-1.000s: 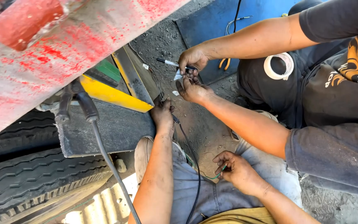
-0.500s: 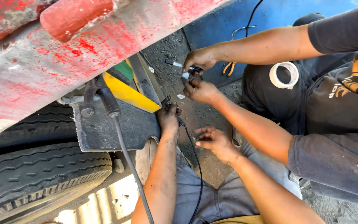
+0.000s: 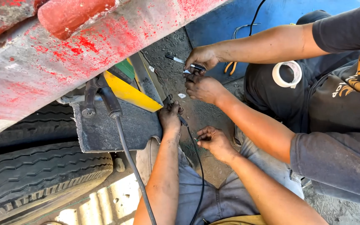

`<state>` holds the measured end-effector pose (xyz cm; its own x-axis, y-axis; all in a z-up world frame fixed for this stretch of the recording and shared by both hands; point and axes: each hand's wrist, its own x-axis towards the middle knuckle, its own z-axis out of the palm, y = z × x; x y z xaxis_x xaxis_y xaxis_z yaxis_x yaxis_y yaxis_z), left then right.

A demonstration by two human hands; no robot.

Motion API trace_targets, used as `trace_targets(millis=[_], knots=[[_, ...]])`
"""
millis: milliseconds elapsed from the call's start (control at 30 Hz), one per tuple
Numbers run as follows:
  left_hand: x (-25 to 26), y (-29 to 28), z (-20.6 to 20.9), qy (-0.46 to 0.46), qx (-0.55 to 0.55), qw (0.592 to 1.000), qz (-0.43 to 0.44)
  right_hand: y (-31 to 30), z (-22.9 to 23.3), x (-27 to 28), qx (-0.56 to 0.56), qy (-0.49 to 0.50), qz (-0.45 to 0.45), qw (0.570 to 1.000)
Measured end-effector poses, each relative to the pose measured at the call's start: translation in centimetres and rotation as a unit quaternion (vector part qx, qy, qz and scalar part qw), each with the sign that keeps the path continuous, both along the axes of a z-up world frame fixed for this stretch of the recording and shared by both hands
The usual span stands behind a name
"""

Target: Repairing and connecting electrical wiring on a vehicle using wire strippers and electrical tape.

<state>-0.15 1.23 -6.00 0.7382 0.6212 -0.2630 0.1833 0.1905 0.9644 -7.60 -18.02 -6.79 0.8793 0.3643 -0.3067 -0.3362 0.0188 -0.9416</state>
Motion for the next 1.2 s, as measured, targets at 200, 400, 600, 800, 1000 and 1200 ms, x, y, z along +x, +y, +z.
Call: trace_targets(millis=[200,400,600,800,1000,1200], knots=[[-0.2,-0.4,1.6,-0.009,-0.002,1.0,0.002,0.3,0.0,-0.4,-0.011,0.003,-0.004,1.0],[-0.2,-0.5,2.5,0.002,-0.008,1.0,0.009,0.2,-0.1,-0.3,-0.022,0.008,-0.009,1.0],[-0.3,-0.5,2.8,0.006,-0.026,1.0,0.007,-0.3,0.2,0.6,-0.043,-0.007,-0.044,0.998],[0.1,-0.4,3.4,0.009,-0.024,1.0,0.011,0.6,1.0,1.1,0.024,0.076,-0.126,0.989],[0.0,-0.5,4.1,0.009,-0.038,0.999,0.015,2.8,1.9,3.7,0.051,0.127,-0.185,0.973],[-0.5,-1.1,5.7,-0.007,-0.042,0.999,0.019,4.9,-0.4,7.2,0.014,0.114,-0.19,0.975]])
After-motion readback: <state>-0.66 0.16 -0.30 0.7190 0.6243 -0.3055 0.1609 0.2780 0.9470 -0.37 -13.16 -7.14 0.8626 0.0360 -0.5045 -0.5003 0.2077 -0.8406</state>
